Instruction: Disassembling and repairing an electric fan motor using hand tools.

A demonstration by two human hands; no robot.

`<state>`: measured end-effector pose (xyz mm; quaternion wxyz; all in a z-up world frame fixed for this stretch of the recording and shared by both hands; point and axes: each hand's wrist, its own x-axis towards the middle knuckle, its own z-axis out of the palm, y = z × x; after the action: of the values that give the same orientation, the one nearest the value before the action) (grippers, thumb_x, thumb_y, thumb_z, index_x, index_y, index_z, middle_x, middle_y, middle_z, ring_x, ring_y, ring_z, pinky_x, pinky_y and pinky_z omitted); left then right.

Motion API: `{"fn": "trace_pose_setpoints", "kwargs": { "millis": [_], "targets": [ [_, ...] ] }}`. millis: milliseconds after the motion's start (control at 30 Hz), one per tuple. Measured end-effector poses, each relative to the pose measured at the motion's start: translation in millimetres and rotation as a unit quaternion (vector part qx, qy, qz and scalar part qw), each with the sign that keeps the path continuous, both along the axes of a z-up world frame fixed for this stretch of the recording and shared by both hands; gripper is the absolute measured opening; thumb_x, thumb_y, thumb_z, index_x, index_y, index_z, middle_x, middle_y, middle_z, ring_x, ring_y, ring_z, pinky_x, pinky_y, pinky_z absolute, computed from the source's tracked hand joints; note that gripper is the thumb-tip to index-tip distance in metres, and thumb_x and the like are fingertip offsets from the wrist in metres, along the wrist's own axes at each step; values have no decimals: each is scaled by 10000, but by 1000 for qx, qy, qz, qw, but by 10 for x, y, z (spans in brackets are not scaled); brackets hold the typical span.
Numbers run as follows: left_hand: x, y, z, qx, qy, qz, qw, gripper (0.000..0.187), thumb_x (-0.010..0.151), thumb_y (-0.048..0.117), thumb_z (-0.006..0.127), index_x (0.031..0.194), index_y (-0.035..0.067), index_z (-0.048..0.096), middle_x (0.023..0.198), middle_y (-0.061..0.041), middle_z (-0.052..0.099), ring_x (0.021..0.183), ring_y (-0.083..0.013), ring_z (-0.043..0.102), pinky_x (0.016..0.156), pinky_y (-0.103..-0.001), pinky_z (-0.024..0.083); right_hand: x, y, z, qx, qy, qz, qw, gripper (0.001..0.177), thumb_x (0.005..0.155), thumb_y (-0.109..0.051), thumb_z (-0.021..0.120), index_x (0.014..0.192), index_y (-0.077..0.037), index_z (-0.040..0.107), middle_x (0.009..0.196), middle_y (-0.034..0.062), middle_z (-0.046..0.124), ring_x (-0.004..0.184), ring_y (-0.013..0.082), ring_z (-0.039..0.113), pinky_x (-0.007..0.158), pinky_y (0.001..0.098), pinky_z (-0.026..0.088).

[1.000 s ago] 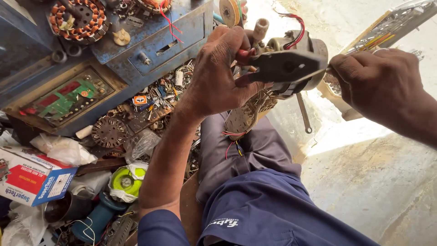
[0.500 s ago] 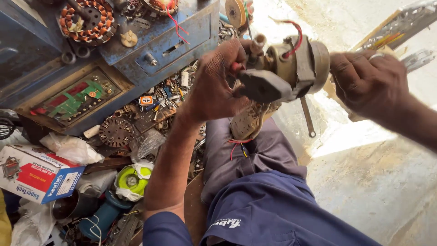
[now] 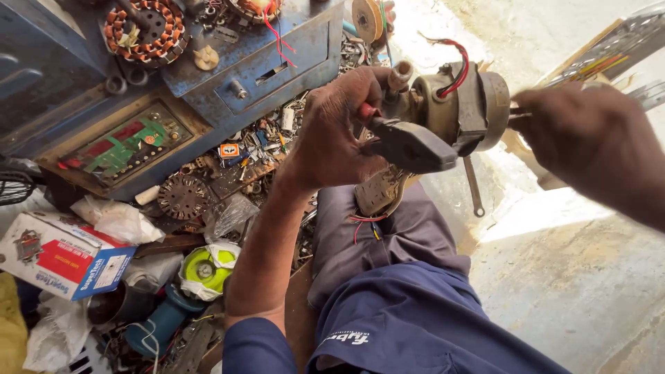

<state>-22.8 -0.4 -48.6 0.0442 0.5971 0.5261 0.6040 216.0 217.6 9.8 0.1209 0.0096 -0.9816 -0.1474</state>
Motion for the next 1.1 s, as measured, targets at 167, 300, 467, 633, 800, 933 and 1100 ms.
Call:
{"fn": "trace_pose_setpoints", "kwargs": {
  "millis": [167,300,467,633,800,933,1100],
  "targets": [
    [35,28,27,11,15,-12,1000,446,766,95,908,993,52,526,1014,-43,648,761,-58,539,698,-230,524,-134,26,158,-78,-205,-135,966,242,945,-189,665,1174,-149,733,783,57,751,515,165,666,491,312,558],
    [46,3,-16,10,1,-1,1000,428,743,92,867,962,66,500,1070,-41,685,753,-62,539,630,-220,527,37,0,-78,-24,-148,-156,976,234,1040,-156,560,1204,-80,709,746,46,727,506,129,652,438,292,530],
    [36,4,-7,9,10,16,1000,457,791,145,934,987,62,530,962,-37,659,689,-62,487,622,-243,493,11,6,50,-29,-63,-65,995,306,953,-55,646,1243,-3,728,671,68,677,546,154,642,492,289,536],
    [22,11,-12,23,13,-3,1000,420,759,119,852,993,66,507,1087,-70,701,777,-58,581,684,-228,534,-39,-145,225,-18,-175,-167,970,157,995,-145,657,1106,-124,766,734,26,724,474,149,641,435,290,517],
    [202,-49,129,-70,-69,43,994,488,681,104,950,956,33,553,870,-118,643,676,-154,496,613,-302,478,-55,-117,244,-94,-32,-102,990,183,997,-212,681,1101,-74,742,864,109,752,681,207,713,594,355,565],
    [528,-105,94,-16,-8,108,994,536,692,143,952,1001,55,523,1019,-94,647,817,-167,593,728,-286,523,-169,-91,186,-201,87,29,975,431,924,-153,667,1298,56,614,1144,246,701,992,361,717,839,413,584],
    [737,-226,95,65,-84,8,994,564,847,213,894,1163,48,458,1246,-123,590,997,-191,651,870,-273,567,-190,79,-422,-619,160,206,741,609,1179,-521,537,1488,4,526,1433,140,606,1352,224,599,1272,317,470]
  ]
}}
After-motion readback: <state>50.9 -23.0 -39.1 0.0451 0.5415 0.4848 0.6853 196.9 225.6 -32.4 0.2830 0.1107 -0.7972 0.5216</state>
